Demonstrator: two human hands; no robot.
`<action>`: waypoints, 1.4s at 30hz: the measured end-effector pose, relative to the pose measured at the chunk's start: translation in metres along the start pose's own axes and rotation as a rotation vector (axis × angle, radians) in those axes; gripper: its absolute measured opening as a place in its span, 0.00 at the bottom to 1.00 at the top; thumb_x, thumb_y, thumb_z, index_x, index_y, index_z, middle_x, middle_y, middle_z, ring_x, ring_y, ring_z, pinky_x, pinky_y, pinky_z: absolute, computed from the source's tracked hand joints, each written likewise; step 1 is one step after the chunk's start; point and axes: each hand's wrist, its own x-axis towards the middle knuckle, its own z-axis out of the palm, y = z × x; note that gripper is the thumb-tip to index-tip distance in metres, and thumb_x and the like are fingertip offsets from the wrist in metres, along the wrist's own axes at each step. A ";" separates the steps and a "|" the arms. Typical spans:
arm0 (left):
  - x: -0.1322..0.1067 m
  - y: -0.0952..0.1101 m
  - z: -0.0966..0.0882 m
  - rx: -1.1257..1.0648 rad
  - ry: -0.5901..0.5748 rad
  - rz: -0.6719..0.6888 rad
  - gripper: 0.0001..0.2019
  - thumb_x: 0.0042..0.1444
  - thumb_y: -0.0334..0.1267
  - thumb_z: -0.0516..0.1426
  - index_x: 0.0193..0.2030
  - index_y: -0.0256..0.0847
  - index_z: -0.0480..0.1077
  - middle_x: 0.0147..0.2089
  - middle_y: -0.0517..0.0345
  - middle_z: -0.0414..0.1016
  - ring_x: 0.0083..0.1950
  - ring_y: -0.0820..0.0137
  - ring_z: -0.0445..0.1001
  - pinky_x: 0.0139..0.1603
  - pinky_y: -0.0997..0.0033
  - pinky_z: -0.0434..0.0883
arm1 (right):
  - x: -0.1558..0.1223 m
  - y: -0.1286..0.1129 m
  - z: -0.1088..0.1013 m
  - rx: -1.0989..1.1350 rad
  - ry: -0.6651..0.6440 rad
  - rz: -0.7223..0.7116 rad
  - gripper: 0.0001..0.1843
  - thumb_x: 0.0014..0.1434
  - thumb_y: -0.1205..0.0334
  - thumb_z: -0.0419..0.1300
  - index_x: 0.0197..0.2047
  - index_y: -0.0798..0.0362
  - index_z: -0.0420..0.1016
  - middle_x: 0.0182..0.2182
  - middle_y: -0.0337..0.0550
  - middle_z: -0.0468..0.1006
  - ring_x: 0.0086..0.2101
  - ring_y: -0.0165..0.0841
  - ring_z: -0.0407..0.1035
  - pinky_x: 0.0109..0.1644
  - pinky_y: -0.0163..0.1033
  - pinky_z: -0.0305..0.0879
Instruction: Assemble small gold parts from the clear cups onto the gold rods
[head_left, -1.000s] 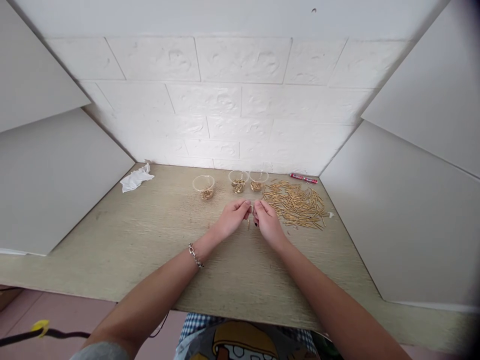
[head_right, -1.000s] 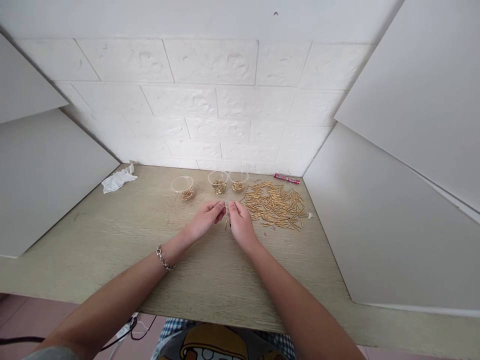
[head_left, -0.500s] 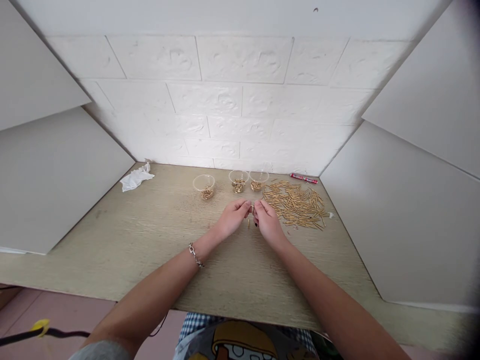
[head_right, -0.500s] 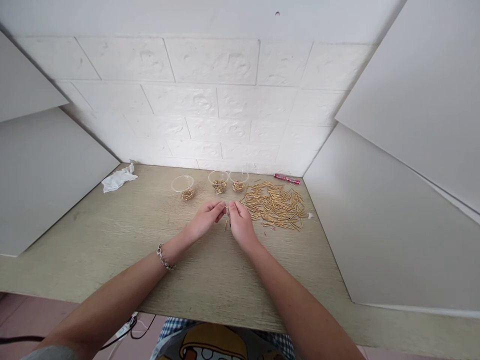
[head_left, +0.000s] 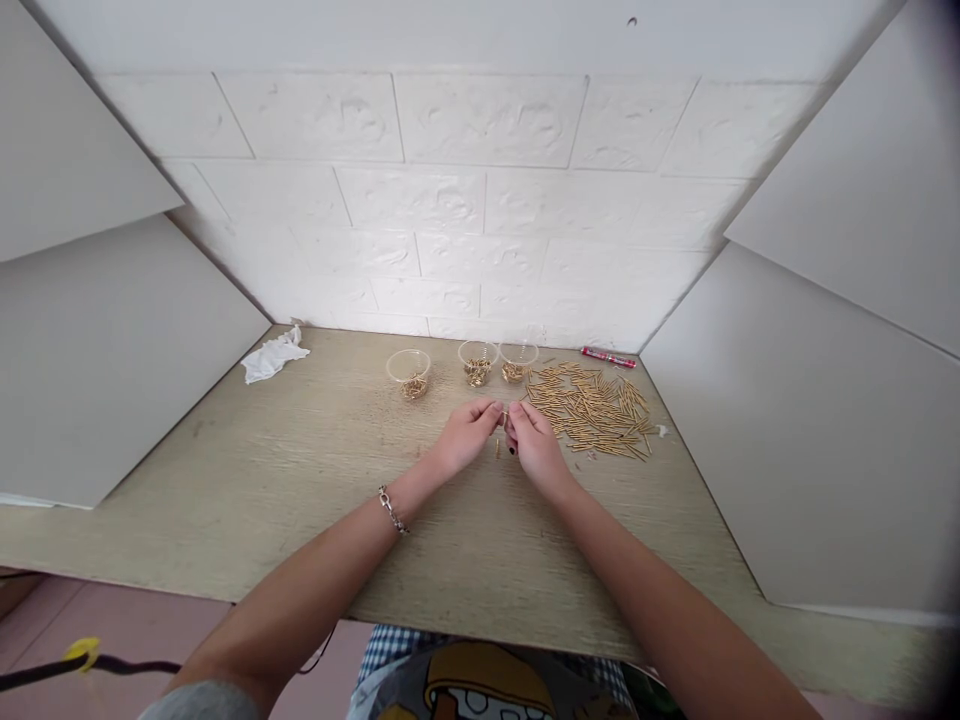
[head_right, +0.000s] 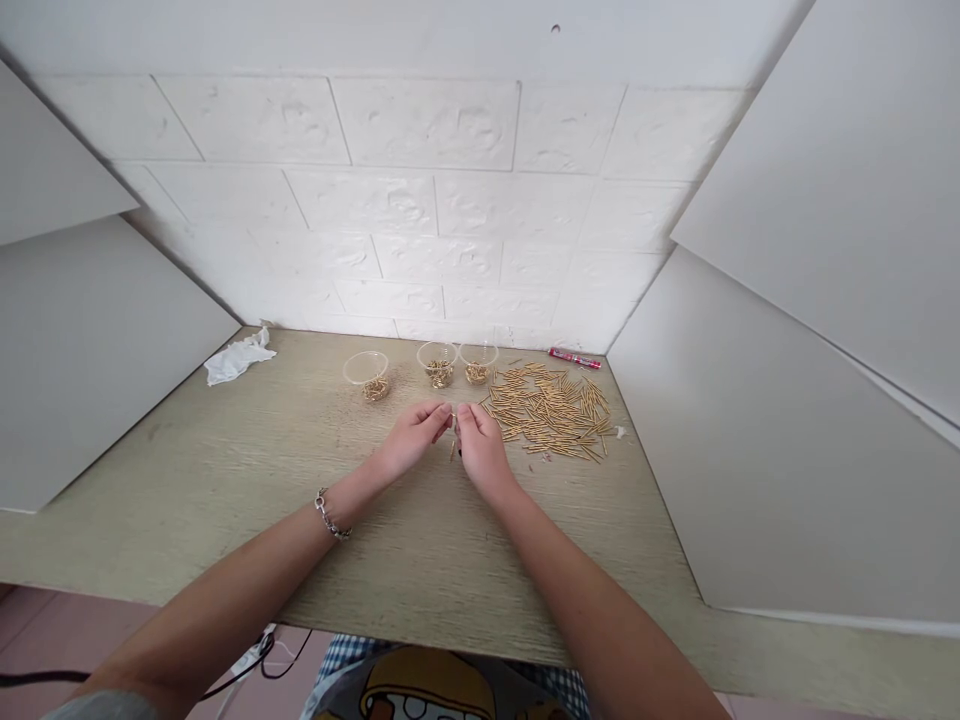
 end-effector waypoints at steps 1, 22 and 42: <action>0.000 -0.001 0.000 0.043 0.020 0.008 0.16 0.56 0.42 0.45 0.21 0.38 0.59 0.20 0.65 0.57 0.24 0.76 0.56 0.29 0.75 0.56 | 0.000 -0.001 0.000 0.011 0.001 0.001 0.20 0.53 0.46 0.49 0.21 0.52 0.56 0.15 0.30 0.53 0.17 0.24 0.50 0.19 0.32 0.49; -0.005 0.007 0.018 -0.228 0.151 -0.073 0.14 0.54 0.40 0.47 0.19 0.38 0.57 0.17 0.65 0.59 0.20 0.78 0.60 0.24 0.77 0.59 | -0.001 0.006 0.008 0.063 0.113 0.002 0.19 0.54 0.46 0.50 0.22 0.51 0.56 0.16 0.32 0.57 0.18 0.25 0.53 0.21 0.33 0.51; -0.004 0.003 0.017 -0.148 0.151 -0.043 0.14 0.55 0.42 0.47 0.21 0.38 0.58 0.19 0.65 0.61 0.22 0.77 0.61 0.25 0.76 0.61 | 0.001 0.006 0.009 0.028 0.132 0.012 0.19 0.53 0.45 0.49 0.22 0.51 0.56 0.16 0.32 0.57 0.18 0.26 0.53 0.21 0.33 0.51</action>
